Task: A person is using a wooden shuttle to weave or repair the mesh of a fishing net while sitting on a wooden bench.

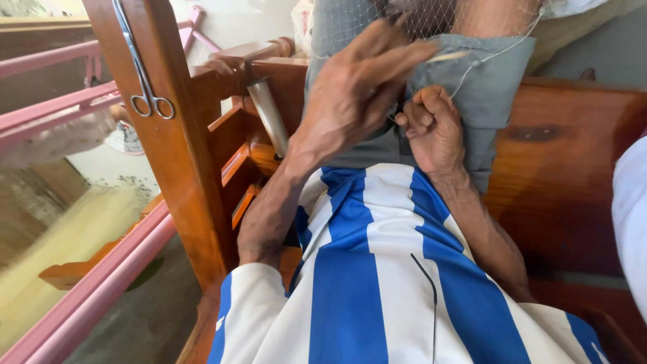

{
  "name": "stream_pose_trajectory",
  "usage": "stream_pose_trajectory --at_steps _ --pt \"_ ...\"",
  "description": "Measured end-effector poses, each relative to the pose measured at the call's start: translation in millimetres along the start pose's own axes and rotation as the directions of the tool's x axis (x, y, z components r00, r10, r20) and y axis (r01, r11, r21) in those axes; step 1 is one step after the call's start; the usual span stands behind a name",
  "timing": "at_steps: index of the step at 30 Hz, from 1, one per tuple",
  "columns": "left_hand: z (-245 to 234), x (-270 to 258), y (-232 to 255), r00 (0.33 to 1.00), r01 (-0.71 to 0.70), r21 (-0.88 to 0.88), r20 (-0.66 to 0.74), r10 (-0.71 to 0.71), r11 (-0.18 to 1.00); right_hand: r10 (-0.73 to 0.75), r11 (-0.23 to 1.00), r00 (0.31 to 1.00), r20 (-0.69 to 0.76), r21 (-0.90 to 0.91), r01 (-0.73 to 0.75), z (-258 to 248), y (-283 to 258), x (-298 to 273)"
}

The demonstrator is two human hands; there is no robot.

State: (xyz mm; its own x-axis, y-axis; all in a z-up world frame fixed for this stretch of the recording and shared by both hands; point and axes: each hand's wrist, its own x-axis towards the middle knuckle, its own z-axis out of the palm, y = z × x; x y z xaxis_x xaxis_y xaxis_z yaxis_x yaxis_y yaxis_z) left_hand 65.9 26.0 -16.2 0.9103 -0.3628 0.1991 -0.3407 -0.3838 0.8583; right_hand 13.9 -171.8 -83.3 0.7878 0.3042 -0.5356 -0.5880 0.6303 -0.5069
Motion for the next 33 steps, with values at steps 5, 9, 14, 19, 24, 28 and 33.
stream_pose_trajectory --at_steps 5,9,14,19,24,28,33 --pt "-12 -40 -4 1.0 0.016 0.516 -0.002 -0.017 0.856 -0.008 0.995 0.994 -0.109 -0.099 -0.002 -2 4 -1" --pt "-2 -37 -9 0.998 -0.045 0.541 -0.015 0.063 0.84 -0.023 0.992 0.993 -0.119 -0.124 0.008 0 2 -3" --pt "-5 -29 -7 0.985 -0.159 0.592 0.045 0.164 0.79 -0.06 0.985 0.989 -0.132 -0.171 0.037 2 4 -3" --pt "0 -24 -8 0.974 -0.218 0.62 0.092 0.206 0.754 -0.083 0.986 0.992 -0.098 -0.156 0.067 -4 3 -2" --pt "0 -16 -10 0.976 -0.208 0.665 0.09 0.199 0.717 -0.065 0.99 0.997 -0.041 -0.128 0.059 -10 7 2" --pt "3 -12 -23 0.954 -0.299 0.52 0.171 0.246 0.8 0.016 0.988 1.0 0.008 -0.154 -0.015 -17 6 9" --pt "9 8 -20 0.936 -0.341 0.372 0.218 0.276 0.863 0.096 0.995 0.975 0.202 -0.047 -0.088 -13 -6 16"
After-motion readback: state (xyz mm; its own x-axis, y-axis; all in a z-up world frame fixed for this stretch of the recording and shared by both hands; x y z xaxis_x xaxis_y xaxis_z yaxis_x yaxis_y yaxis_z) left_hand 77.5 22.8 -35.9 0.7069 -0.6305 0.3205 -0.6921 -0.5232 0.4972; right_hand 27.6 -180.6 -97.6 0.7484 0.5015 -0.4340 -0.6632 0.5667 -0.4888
